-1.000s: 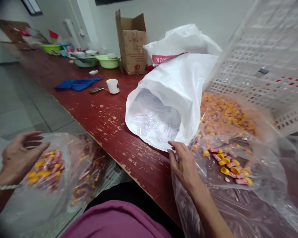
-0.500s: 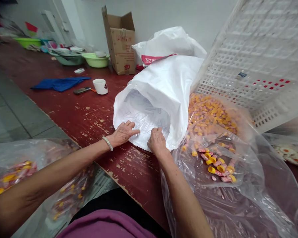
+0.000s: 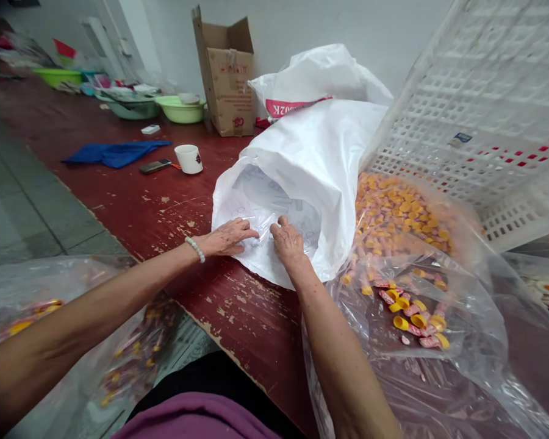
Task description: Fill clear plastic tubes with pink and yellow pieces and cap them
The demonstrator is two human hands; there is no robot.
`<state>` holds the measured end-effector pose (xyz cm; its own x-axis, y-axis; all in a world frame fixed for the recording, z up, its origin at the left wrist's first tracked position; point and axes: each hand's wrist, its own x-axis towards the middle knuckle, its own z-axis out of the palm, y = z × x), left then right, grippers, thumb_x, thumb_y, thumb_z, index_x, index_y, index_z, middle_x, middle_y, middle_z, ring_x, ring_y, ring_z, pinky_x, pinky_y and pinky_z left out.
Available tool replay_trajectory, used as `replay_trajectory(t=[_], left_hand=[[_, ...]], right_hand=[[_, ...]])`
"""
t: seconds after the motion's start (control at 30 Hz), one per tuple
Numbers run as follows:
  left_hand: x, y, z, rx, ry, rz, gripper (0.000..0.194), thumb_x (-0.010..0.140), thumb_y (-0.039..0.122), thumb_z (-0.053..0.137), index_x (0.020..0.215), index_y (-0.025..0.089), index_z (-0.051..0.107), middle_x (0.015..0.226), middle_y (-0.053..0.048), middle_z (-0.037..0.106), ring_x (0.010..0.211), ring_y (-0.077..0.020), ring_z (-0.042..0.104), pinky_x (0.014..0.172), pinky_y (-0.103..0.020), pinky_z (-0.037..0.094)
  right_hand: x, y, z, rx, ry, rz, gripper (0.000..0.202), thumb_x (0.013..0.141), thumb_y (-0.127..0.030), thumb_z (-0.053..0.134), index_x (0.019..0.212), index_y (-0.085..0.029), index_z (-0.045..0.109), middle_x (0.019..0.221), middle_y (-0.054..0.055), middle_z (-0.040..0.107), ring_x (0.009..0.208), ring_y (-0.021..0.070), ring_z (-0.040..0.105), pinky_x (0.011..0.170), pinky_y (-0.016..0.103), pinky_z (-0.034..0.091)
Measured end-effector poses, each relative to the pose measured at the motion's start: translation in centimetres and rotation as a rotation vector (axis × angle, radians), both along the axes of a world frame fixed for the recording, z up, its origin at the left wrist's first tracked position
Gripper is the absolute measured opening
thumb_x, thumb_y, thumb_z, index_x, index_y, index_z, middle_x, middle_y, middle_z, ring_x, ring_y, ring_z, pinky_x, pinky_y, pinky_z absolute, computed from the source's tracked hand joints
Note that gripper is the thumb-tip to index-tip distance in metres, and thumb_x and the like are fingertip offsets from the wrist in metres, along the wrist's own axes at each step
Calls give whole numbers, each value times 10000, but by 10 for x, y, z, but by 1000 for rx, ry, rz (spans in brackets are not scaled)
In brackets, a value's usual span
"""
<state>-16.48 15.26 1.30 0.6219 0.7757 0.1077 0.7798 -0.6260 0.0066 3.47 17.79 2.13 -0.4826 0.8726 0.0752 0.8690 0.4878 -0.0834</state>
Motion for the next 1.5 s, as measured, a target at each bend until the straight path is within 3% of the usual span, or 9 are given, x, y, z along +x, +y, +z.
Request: replay_trajectory(t=[0.2, 0.33, 0.6, 0.77, 0.93, 1.03, 1.17, 1.33, 1.5], left_hand=[[0, 4, -6, -50, -178, -38, 418, 723, 206, 639, 1127, 149, 551, 1064, -121, 489, 987, -247, 450, 861, -348, 393], [3, -10, -13, -130, -401, -39, 332, 747, 233, 612, 1061, 156, 535, 1045, -100, 551, 994, -230, 481, 891, -345, 385], [31, -45, -20, -298, -944, 294, 264, 741, 238, 559, 980, 190, 460, 760, 34, 470, 652, -104, 452, 628, -225, 394], [45, -56, -17, -133, -808, 430, 283, 719, 243, 569, 970, 196, 447, 704, 42, 440, 621, -126, 443, 601, -249, 360], [55, -62, -13, 14, -719, 318, 339, 671, 97, 529, 985, 193, 448, 834, -12, 493, 766, -164, 489, 677, -280, 377], [53, -65, -9, -142, -888, 327, 493, 593, 97, 635, 1036, 199, 443, 816, 18, 469, 728, -136, 479, 642, -252, 383], [46, -77, -4, -485, -1429, 408, 673, 533, 165, 775, 1117, 201, 445, 732, 62, 451, 624, -80, 444, 564, -199, 371], [62, -94, -1, -921, -1883, 249, 552, 606, 209, 774, 1115, 179, 564, 624, 75, 468, 525, -52, 449, 545, -202, 394], [78, -98, 8, -912, -1953, 276, 292, 672, 296, 729, 914, 165, 634, 747, 2, 624, 608, -104, 567, 561, -224, 440]], right_hand=[[13, -18, -2, -68, -23, -28, 230, 839, -226, 497, 1051, -159, 556, 1000, 103, 601, 861, 212, 598, 706, 294, 419], [18, -30, -13, -64, 243, -72, 318, 841, -258, 499, 1137, -144, 512, 992, 105, 627, 890, 204, 592, 762, 293, 419], [13, -63, -9, -355, 894, -122, 346, 773, -355, 537, 1079, -194, 529, 720, -26, 586, 615, 122, 524, 635, 270, 419], [-1, -76, -7, -546, 1068, -89, 378, 722, -448, 597, 992, -193, 530, 702, -35, 577, 612, 118, 525, 579, 253, 422], [-4, -75, -8, -511, 1041, -149, 283, 660, -363, 661, 866, -172, 625, 617, -39, 562, 530, 92, 483, 509, 220, 377], [5, -76, -6, -503, 1121, -208, 253, 641, -368, 693, 791, -174, 632, 571, -51, 538, 478, 74, 444, 461, 205, 346], [19, -84, 0, -591, 1485, -296, 347, 617, -408, 737, 843, -192, 585, 593, -57, 540, 477, 82, 480, 410, 188, 348], [13, -105, -2, -764, 1796, -254, 325, 650, -387, 740, 860, -208, 569, 727, -40, 578, 525, 72, 506, 452, 191, 404], [5, -123, -7, -784, 1588, -153, 341, 692, -434, 700, 910, -201, 581, 711, -29, 594, 528, 87, 515, 488, 217, 415]])
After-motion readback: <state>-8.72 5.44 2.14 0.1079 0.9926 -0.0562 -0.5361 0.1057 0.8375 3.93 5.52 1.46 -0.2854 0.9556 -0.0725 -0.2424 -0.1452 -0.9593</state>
